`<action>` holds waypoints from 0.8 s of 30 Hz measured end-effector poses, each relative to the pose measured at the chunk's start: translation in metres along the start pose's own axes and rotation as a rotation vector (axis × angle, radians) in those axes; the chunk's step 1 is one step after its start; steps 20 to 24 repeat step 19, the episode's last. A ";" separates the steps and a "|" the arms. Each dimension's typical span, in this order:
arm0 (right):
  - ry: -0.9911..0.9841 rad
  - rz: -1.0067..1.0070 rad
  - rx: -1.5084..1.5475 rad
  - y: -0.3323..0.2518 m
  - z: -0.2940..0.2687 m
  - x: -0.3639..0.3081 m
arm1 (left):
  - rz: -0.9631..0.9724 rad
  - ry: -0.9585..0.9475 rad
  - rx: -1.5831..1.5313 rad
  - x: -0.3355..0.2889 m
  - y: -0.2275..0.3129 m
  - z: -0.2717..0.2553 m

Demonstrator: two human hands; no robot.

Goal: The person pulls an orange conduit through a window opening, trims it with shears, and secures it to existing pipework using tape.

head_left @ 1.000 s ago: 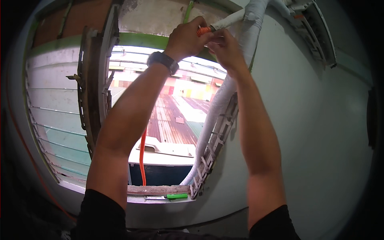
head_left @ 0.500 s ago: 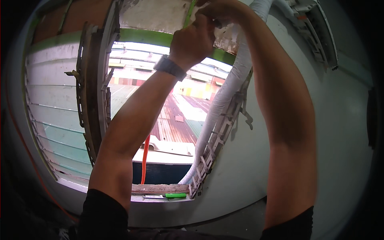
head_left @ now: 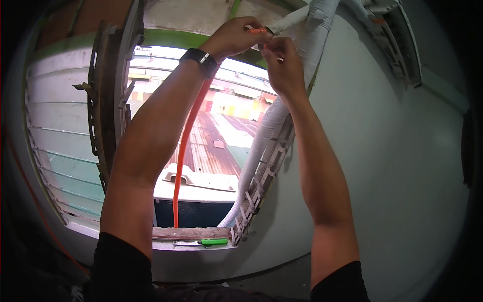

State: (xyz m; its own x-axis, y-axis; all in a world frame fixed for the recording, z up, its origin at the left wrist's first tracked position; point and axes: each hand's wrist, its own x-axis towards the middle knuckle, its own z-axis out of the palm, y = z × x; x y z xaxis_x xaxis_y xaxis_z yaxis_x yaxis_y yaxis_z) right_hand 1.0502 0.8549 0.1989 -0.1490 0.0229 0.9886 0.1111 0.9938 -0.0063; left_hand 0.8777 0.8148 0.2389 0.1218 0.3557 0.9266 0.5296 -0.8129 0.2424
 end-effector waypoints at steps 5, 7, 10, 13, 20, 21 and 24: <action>-0.155 0.066 -0.242 -0.003 -0.018 0.013 | 0.113 0.248 0.450 -0.009 0.000 0.023; -0.116 -0.211 -0.619 -0.037 -0.036 0.040 | 0.162 0.385 0.665 -0.015 0.002 0.035; -0.548 -0.118 -1.079 -0.102 -0.018 0.098 | 0.276 0.458 0.870 -0.022 0.011 0.055; -0.950 0.023 -1.207 -0.087 0.010 0.146 | 0.271 0.518 0.848 -0.024 0.004 0.061; -0.807 0.299 -0.555 -0.066 0.007 0.153 | 0.189 0.636 0.474 -0.028 -0.026 0.071; -0.807 0.299 -0.555 -0.066 0.007 0.153 | 0.189 0.636 0.474 -0.028 -0.026 0.071; -0.807 0.299 -0.555 -0.066 0.007 0.153 | 0.189 0.636 0.474 -0.028 -0.026 0.071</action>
